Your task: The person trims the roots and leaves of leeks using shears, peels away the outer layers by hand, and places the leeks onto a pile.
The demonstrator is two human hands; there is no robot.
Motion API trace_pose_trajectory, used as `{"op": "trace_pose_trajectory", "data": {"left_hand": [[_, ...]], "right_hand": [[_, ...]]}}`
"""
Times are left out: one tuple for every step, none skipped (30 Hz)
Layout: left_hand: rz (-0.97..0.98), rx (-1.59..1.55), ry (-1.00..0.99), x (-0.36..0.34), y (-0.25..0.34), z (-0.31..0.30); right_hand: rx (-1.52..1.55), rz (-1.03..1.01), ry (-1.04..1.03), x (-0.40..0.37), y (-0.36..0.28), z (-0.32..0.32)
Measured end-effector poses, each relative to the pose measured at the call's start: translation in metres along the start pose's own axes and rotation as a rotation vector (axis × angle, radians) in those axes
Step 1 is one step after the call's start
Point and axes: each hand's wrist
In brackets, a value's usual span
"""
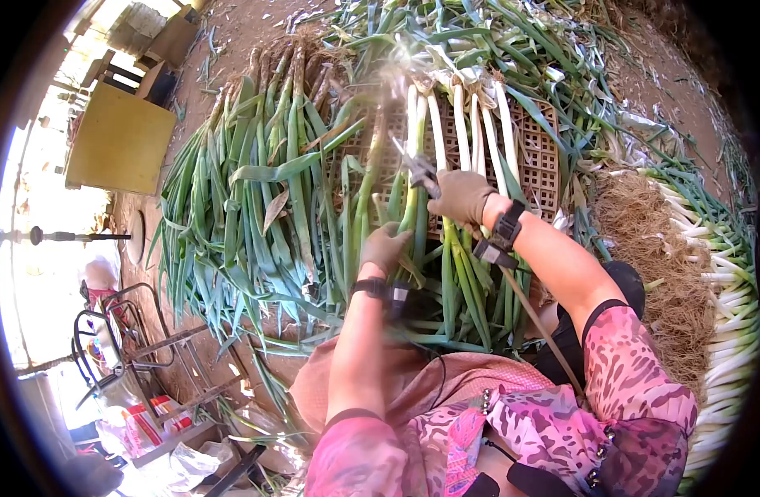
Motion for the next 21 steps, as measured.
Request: {"op": "trace_pose_trajectory", "data": {"left_hand": [[0.010,0.083,0.013,0.000,0.001,-0.007],[0.021,0.163,0.027,0.002,-0.001,-0.013],[0.024,0.197,0.066,0.009,-0.006,-0.024],[-0.041,0.132,0.257,0.005,-0.005,-0.034],[-0.159,0.169,0.403,0.013,-0.013,-0.047],[-0.164,0.193,0.609,0.018,-0.026,-0.056],[-0.224,0.292,0.624,0.010,-0.024,-0.064],[-0.283,0.391,0.639,0.000,-0.019,-0.072],[-0.335,0.319,0.393,-0.001,-0.017,-0.077],[-0.141,0.208,0.380,0.042,-0.081,-0.045],[-0.206,0.275,0.372,0.023,-0.057,-0.046],[-0.269,0.340,0.365,0.005,-0.030,-0.047],[-0.277,0.360,0.309,0.000,-0.020,-0.050],[-0.254,0.380,0.252,-0.009,-0.005,-0.054],[-0.235,0.399,0.195,-0.019,0.012,-0.059],[-0.216,0.419,0.139,-0.026,0.020,-0.062],[-0.150,0.472,0.185,-0.020,0.009,-0.055],[-0.130,0.333,0.148,-0.018,0.008,-0.056],[-0.111,0.195,0.106,-0.017,0.004,-0.057],[-0.094,0.055,0.062,-0.017,0.000,-0.057],[-0.083,-0.013,0.065,-0.011,-0.012,-0.053]], "right_hand": [[0.018,0.029,-0.022,-0.004,-0.003,0.004],[0.030,0.026,0.001,-0.009,0.001,0.009],[0.043,0.023,0.024,-0.014,0.010,0.016],[0.056,0.021,0.047,-0.021,0.016,0.021],[0.050,0.052,0.036,-0.030,0.019,0.023],[0.034,0.056,0.048,-0.038,0.023,0.027],[0.046,0.051,0.041,-0.046,0.026,0.030],[0.058,0.043,0.035,-0.054,0.029,0.033],[0.062,0.030,0.009,-0.061,0.033,0.038],[0.115,0.017,-0.033,-0.068,0.031,0.044],[0.167,0.006,-0.072,-0.077,0.029,0.050],[0.218,-0.006,-0.110,-0.084,0.028,0.055],[0.235,-0.005,-0.093,-0.089,0.026,0.060],[0.251,-0.005,-0.080,-0.094,0.023,0.066],[0.267,-0.008,-0.070,-0.099,0.020,0.073],[0.270,-0.049,-0.075,-0.105,0.014,0.079],[0.275,-0.089,-0.075,-0.110,0.009,0.085],[0.280,-0.127,-0.070,-0.113,0.005,0.088],[0.227,-0.170,-0.057,-0.113,0.003,0.092],[0.262,-0.103,-0.043,-0.111,0.004,0.090],[0.295,-0.037,-0.029,-0.105,0.006,0.084]]}}
Point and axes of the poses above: each hand's wrist, its own x-axis towards the middle knuckle, its own z-axis out of the palm, y = z × x, and after that the axes turned 14 degrees about x, right-handed
